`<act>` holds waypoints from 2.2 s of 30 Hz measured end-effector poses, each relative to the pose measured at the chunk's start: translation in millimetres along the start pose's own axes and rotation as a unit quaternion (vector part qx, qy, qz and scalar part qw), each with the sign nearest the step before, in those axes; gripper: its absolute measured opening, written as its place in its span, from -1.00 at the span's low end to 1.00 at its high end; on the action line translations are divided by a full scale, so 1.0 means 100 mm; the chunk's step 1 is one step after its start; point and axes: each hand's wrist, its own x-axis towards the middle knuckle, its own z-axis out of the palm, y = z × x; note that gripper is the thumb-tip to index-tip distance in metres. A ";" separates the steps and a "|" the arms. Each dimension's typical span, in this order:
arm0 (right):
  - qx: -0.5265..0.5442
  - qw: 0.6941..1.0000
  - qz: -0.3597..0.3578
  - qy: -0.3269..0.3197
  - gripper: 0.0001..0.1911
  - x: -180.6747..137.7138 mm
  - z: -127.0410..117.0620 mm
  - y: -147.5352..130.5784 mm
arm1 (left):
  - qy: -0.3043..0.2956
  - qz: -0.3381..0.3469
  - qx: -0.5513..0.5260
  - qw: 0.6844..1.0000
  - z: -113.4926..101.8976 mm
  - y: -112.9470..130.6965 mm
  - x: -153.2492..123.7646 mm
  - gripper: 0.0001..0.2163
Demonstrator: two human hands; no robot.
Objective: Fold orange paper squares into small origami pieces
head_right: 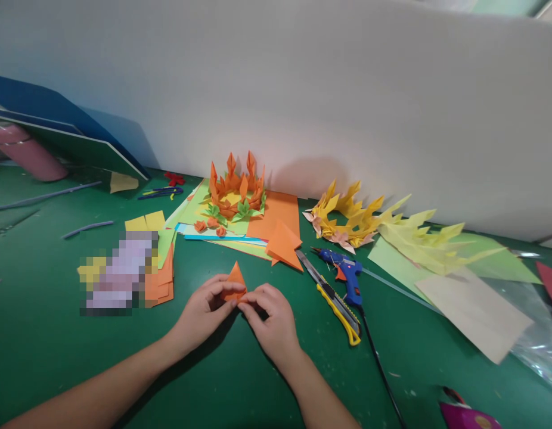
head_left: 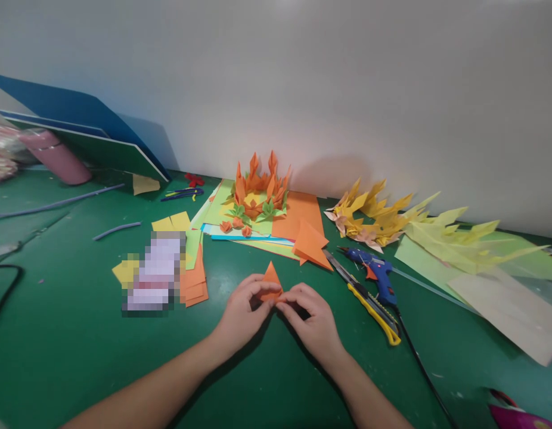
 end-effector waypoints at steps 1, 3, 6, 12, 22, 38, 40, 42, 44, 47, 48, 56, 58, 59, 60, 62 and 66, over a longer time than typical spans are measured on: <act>-0.001 1.000 0.003 0.002 -0.89 0.00 0.00 0.00 | 0.000 -0.001 0.002 1.000 0.00 0.00 0.00 -0.81; 0.000 1.000 0.009 0.007 -0.87 0.01 0.00 -0.01 | 0.003 -0.003 0.002 1.000 0.01 -0.01 -0.01 -0.81; 0.001 1.000 0.016 0.011 -0.85 0.02 0.01 -0.01 | 0.001 -0.005 -0.006 1.000 0.01 0.00 -0.01 -0.81; 0.008 1.000 0.019 0.002 -0.88 0.02 0.01 0.00 | -0.012 -0.014 -0.022 1.000 0.01 0.03 0.00 -0.81; 0.008 1.000 0.014 -0.015 -0.90 0.01 0.01 0.00 | -0.006 -0.029 -0.024 0.999 0.00 0.01 0.00 -0.88; 0.029 0.995 0.092 0.003 -0.84 0.02 -0.01 -0.01 | -0.004 0.010 -0.031 0.999 0.01 0.03 -0.02 -0.88; 0.030 0.996 0.086 0.004 -0.84 0.02 0.00 -0.01 | -0.007 0.007 -0.041 0.999 0.01 0.03 -0.02 -0.87; 0.039 0.996 0.081 0.005 -0.83 0.02 0.00 0.00 | -0.009 -0.003 -0.053 0.999 0.02 0.04 -0.02 -0.87; 0.054 0.995 0.089 0.001 -0.83 0.02 0.01 0.01 | -0.013 -0.021 -0.075 0.997 0.02 0.04 -0.02 -0.88; 0.067 0.990 0.122 -0.008 -0.84 0.01 0.01 0.02 | -0.017 -0.060 -0.123 0.990 0.02 0.03 -0.01 -0.88; 0.067 0.989 0.130 -0.009 -0.83 0.01 0.00 0.02 | -0.016 -0.071 -0.137 0.988 0.02 0.03 -0.01 -0.88; 0.117 0.981 0.153 0.010 -0.86 0.01 0.03 0.03 | -0.030 -0.093 -0.210 0.973 0.03 0.04 0.01 -0.79; 0.121 0.980 0.156 -0.002 -0.85 0.02 0.03 0.03 | -0.034 -0.089 -0.207 0.974 0.03 0.03 0.01 -0.80; 0.115 0.981 0.157 -0.012 -0.86 0.02 0.02 0.02 | -0.035 -0.085 -0.201 0.975 0.03 0.03 0.01 -0.81; 0.107 0.981 0.159 -0.021 -0.87 0.03 0.02 0.01 | -0.035 -0.079 -0.192 0.978 0.03 0.03 0.00 -0.82; 0.091 0.982 0.160 -0.035 -0.86 0.03 0.00 0.00 | -0.030 -0.057 -0.160 0.985 0.03 0.02 -0.01 -0.83; 0.090 0.982 0.161 -0.043 -0.83 0.04 -0.01 -0.02 | -0.029 -0.009 -0.089 0.996 0.02 0.03 -0.02 -0.79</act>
